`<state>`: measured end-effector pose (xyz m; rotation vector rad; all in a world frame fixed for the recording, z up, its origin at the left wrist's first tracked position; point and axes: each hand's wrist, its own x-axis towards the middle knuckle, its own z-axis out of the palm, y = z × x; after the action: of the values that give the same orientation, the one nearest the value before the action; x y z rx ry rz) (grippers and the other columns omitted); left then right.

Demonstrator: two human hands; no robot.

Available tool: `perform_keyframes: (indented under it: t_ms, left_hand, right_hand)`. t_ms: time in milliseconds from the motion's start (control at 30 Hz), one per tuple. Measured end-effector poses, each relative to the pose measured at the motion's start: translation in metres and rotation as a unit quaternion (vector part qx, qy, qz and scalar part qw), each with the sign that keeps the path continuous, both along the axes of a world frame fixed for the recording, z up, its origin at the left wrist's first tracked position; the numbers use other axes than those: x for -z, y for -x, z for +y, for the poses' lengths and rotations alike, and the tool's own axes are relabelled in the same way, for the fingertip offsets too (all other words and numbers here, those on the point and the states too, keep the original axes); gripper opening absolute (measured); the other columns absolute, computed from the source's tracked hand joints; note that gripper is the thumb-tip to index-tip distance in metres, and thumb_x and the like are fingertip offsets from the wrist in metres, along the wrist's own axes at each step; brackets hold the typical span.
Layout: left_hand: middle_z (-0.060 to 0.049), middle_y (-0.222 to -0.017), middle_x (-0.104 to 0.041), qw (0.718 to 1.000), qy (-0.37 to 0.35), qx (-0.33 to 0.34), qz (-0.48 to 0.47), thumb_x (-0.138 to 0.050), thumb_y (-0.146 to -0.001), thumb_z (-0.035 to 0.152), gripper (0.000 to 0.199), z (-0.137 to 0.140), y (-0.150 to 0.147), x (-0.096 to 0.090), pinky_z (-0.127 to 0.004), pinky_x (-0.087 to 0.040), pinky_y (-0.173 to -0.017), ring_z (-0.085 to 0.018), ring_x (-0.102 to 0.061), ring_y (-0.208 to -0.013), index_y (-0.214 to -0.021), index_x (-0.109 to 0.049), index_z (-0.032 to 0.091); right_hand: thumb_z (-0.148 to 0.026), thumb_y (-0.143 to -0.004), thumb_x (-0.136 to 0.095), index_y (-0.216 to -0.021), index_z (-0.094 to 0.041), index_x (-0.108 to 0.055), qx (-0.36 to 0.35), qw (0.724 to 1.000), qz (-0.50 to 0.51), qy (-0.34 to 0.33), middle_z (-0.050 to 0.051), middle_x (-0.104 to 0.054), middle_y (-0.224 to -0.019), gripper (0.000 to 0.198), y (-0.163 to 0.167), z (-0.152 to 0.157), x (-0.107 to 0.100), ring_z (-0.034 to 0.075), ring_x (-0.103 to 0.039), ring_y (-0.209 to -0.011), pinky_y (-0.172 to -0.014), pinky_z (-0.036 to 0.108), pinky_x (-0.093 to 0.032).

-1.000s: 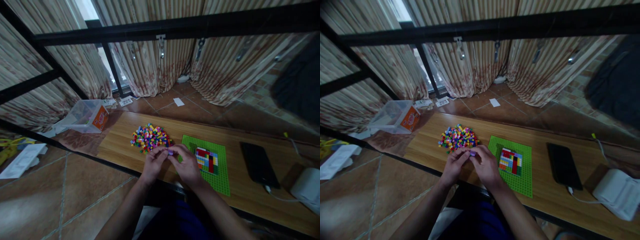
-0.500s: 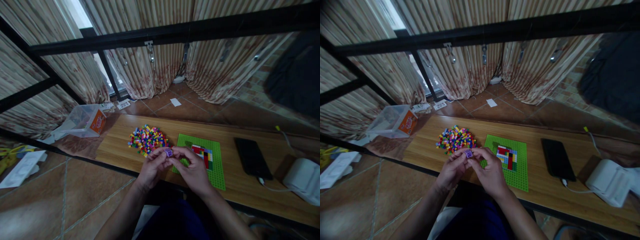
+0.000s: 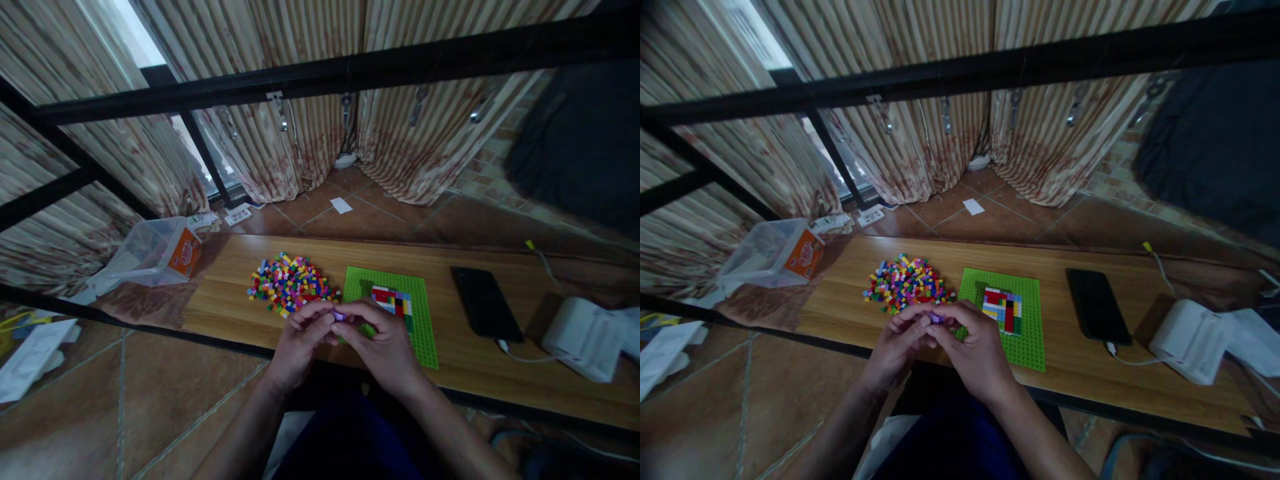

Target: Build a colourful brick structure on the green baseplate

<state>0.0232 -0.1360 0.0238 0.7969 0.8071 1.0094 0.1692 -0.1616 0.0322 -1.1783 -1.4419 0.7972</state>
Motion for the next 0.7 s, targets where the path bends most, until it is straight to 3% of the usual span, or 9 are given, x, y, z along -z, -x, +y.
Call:
perform_keyframes:
  t_ms: [167,333,500,700]
  left_hand:
    - [0.001,-0.068,-0.065,0.997,-0.035,0.025,0.066,-0.078,-0.073,0.034,0.024,-0.004,0.001,0.003,-0.019,-0.047,-0.052,-0.008,-0.055,-0.055,-0.086,-0.069,0.016]
    - [0.001,-0.062,-0.063,0.989,-0.057,0.049,0.128,-0.075,-0.076,0.037,0.024,-0.009,-0.003,0.011,-0.019,-0.046,-0.052,-0.008,-0.054,-0.054,-0.083,-0.068,0.015]
    - [0.001,-0.062,-0.063,0.988,-0.054,0.040,0.136,-0.074,-0.076,0.037,0.023,-0.015,-0.012,0.022,-0.019,-0.046,-0.053,-0.009,-0.055,-0.056,-0.083,-0.069,0.016]
    - [0.001,-0.065,-0.064,0.994,-0.006,0.033,0.101,-0.077,-0.073,0.036,0.024,-0.018,-0.019,0.031,-0.017,-0.046,-0.054,-0.008,-0.056,-0.057,-0.081,-0.072,0.014]
  right_hand:
    - [-0.024,-0.080,-0.070,-0.091,-0.025,-0.073,-0.007,0.994,0.088,0.057,0.000,-0.071,-0.080,0.011,0.001,-0.009,0.008,0.013,-0.067,-0.072,-0.068,0.026,-0.056]
    - [-0.027,-0.073,-0.077,-0.084,-0.026,-0.074,-0.002,0.978,0.174,0.113,-0.001,-0.073,-0.077,0.011,-0.003,-0.016,0.025,0.013,-0.069,-0.069,-0.065,0.027,-0.057]
    - [-0.029,-0.067,-0.081,-0.080,-0.025,-0.076,0.025,0.974,0.182,0.134,0.001,-0.075,-0.078,0.014,-0.011,-0.020,0.039,0.015,-0.070,-0.070,-0.066,0.028,-0.058]
    - [-0.031,-0.064,-0.082,-0.078,-0.026,-0.078,0.036,0.953,0.240,0.183,0.001,-0.077,-0.080,0.016,-0.018,-0.025,0.043,0.017,-0.071,-0.073,-0.069,0.030,-0.058]
